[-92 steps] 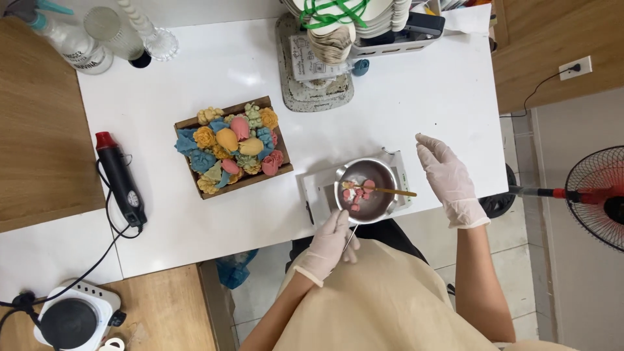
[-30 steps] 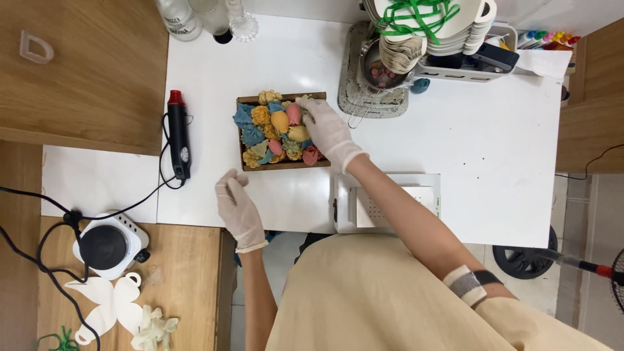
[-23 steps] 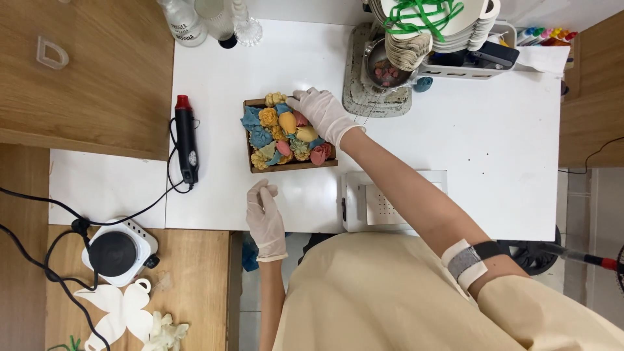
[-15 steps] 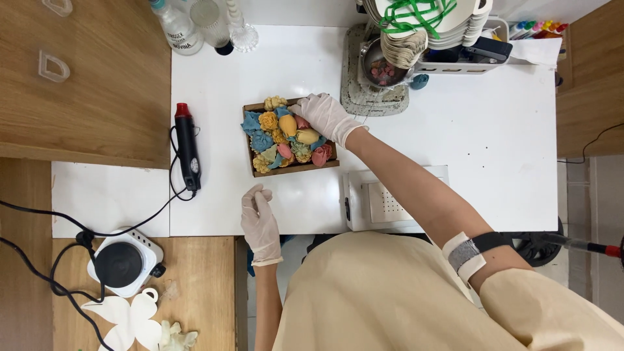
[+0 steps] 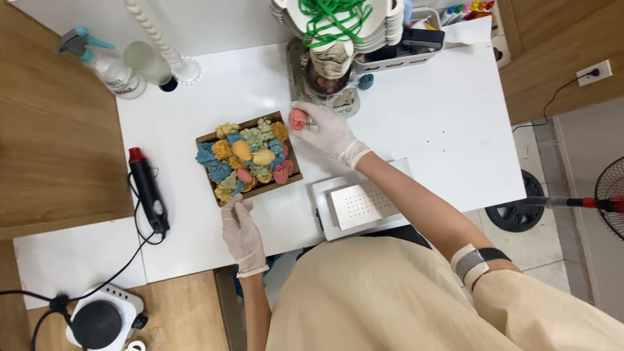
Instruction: Organizing and preparing wax flower decorations for candle production.
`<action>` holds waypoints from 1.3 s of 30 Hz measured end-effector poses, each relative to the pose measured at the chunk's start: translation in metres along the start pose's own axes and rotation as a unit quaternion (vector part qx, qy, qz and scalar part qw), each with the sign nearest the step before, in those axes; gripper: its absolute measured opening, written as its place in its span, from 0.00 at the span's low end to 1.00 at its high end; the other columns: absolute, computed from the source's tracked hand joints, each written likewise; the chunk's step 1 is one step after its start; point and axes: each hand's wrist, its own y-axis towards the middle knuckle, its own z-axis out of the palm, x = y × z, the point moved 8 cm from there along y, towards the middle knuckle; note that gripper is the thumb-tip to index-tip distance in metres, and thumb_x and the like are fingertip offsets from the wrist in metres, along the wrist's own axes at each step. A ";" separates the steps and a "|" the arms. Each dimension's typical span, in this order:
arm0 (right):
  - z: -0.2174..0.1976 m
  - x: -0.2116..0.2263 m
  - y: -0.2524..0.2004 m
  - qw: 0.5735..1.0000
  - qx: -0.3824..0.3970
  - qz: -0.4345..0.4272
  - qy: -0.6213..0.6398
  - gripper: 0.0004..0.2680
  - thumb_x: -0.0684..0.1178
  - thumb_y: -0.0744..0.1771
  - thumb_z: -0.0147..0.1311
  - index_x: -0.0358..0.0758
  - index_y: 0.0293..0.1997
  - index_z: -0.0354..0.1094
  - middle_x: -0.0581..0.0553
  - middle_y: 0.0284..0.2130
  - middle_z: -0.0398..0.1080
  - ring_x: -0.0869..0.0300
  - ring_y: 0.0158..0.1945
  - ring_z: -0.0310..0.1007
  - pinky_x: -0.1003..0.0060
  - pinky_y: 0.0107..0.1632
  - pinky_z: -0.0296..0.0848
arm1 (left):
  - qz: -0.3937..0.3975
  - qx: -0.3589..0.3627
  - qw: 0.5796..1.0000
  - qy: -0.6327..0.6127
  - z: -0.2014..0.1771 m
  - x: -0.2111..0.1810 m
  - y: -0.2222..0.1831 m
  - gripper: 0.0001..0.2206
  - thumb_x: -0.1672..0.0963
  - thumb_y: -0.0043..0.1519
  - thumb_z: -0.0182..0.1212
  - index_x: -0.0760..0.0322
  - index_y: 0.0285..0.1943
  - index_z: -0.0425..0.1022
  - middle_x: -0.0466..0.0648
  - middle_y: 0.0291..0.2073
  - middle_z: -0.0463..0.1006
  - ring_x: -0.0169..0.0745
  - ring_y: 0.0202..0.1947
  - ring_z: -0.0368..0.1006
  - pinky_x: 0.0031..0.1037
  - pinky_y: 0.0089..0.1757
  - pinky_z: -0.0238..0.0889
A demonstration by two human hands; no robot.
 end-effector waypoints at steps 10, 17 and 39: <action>-0.051 -0.234 -0.090 0.925 -0.163 0.297 0.174 0.18 0.51 0.63 0.66 0.39 0.58 0.71 0.45 0.46 0.76 0.61 0.47 0.78 0.67 0.53 0.76 | -0.010 -0.053 0.998 0.020 0.049 -0.009 -0.037 0.13 0.56 0.73 0.47 0.69 0.59 0.72 0.48 0.42 0.77 0.33 0.44 0.72 0.26 0.49 0.66; -0.025 -0.270 -0.084 0.862 -0.105 0.456 0.192 0.18 0.56 0.61 0.65 0.39 0.52 0.75 0.46 0.41 0.80 0.63 0.45 0.79 0.70 0.54 0.73 | -0.007 -0.058 0.998 0.039 0.103 -0.030 -0.072 0.12 0.57 0.72 0.48 0.70 0.60 0.71 0.48 0.42 0.78 0.34 0.44 0.72 0.25 0.48 0.66; -0.011 -0.266 -0.061 0.899 -0.111 0.409 0.111 0.17 0.52 0.60 0.68 0.40 0.51 0.78 0.41 0.42 0.74 0.57 0.42 0.74 0.65 0.50 0.72 | -0.067 -0.075 0.991 0.088 0.113 -0.034 -0.099 0.12 0.58 0.70 0.49 0.67 0.59 0.73 0.49 0.41 0.81 0.35 0.41 0.74 0.27 0.41 0.66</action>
